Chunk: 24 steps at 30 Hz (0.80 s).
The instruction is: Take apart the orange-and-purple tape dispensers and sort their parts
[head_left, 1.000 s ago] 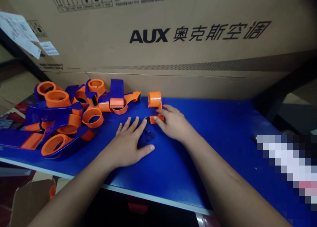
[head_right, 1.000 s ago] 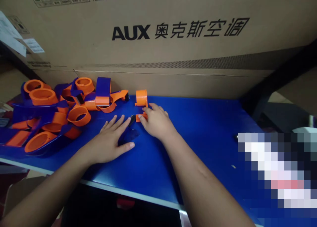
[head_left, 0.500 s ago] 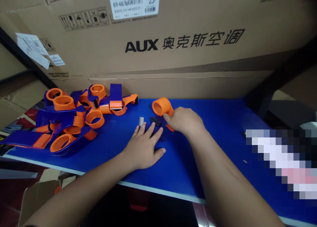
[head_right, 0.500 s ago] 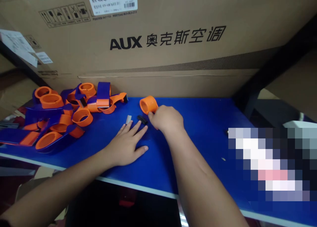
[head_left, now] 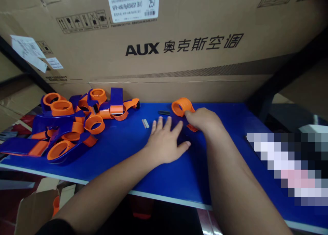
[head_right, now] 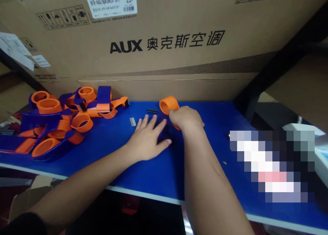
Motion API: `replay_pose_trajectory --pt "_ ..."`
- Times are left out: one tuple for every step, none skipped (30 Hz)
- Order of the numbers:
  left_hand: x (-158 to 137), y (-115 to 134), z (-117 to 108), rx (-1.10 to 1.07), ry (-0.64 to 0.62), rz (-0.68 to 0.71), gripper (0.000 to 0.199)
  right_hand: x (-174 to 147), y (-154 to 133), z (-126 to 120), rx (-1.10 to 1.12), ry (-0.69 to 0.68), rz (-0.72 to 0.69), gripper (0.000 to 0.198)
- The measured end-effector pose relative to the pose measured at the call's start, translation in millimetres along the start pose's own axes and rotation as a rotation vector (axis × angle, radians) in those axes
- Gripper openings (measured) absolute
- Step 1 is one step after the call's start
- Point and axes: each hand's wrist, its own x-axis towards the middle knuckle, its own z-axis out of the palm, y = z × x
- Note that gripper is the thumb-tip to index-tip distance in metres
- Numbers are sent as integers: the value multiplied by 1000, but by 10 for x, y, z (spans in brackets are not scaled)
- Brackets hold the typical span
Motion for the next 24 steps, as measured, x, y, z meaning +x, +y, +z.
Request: replay_pose_trajectory --pt "-49 -74 -17 23 26 -50 85 18 21 1 7 -2 -1 60" --pt "-96 -165 -27 46 46 -107 86 29 38 -1 14 -8 -2 58" --pt "-138 -265 -29 66 57 -166 87 34 50 -8 21 -14 -2 56" --pt "-172 -365 -23 80 59 -220 88 35 59 -18 30 -21 -1 56" --pt "-196 -458 -8 86 51 -262 89 32 65 -29 39 -29 1 55" --pt "-211 -537 14 88 40 -287 89 25 67 -42 48 -33 4 56" --pt "-215 -597 40 85 30 -297 89 18 68 -53 58 -34 9 56" --pt "-210 -639 67 80 25 -294 89 10 66 -63 69 -34 16 56" --pt "-195 -662 92 74 26 -283 89 3 63 -70 80 -36 24 56" --pt "-169 -673 113 67 32 -273 91 -3 60 -74 89 -39 32 56" --pt "-131 -676 126 60 38 -264 93 -7 57 -76 96 -42 37 56" --pt "-81 -679 132 51 43 -256 97 -9 54 -76 101 -44 40 56" --pt "-19 -684 129 41 45 -244 101 -9 51 -76 102 -47 42 56" --pt "56 -697 119 30 45 -228 104 -9 49 -75 100 -47 42 56" --pt "140 -718 104 18 42 -211 106 -9 48 -75 98 -47 40 55" --pt "233 -746 86 6 40 -198 106 -8 47 -75 97 -47 40 55" --pt "330 -779 69 -4 37 -188 105 -7 47 -77 96 -47 42 55" --pt "427 -812 54 -11 30 -178 103 -6 48 -78 95 -46 44 55" --pt "520 -843 44 -15 19 -166 101 -5 50 -80 94 -46 46 55" --pt "608 -868 40 -15 8 -152 100 -2 52 -81 93 -45 48 55" --pt "687 -886 41 -16 -2 -135 99 1 56 -82 92 -45 48 54" --pt "759 -897 46 -18 -7 -117 98 3 60 -82 90 -43 49 54" --pt "823 -902 55 -23 -6 -101 96 6 64 -82 89 -41 49 54" --pt "882 -902 63 -29 0 -88 95 6 69 -81 88 -38 51 53"
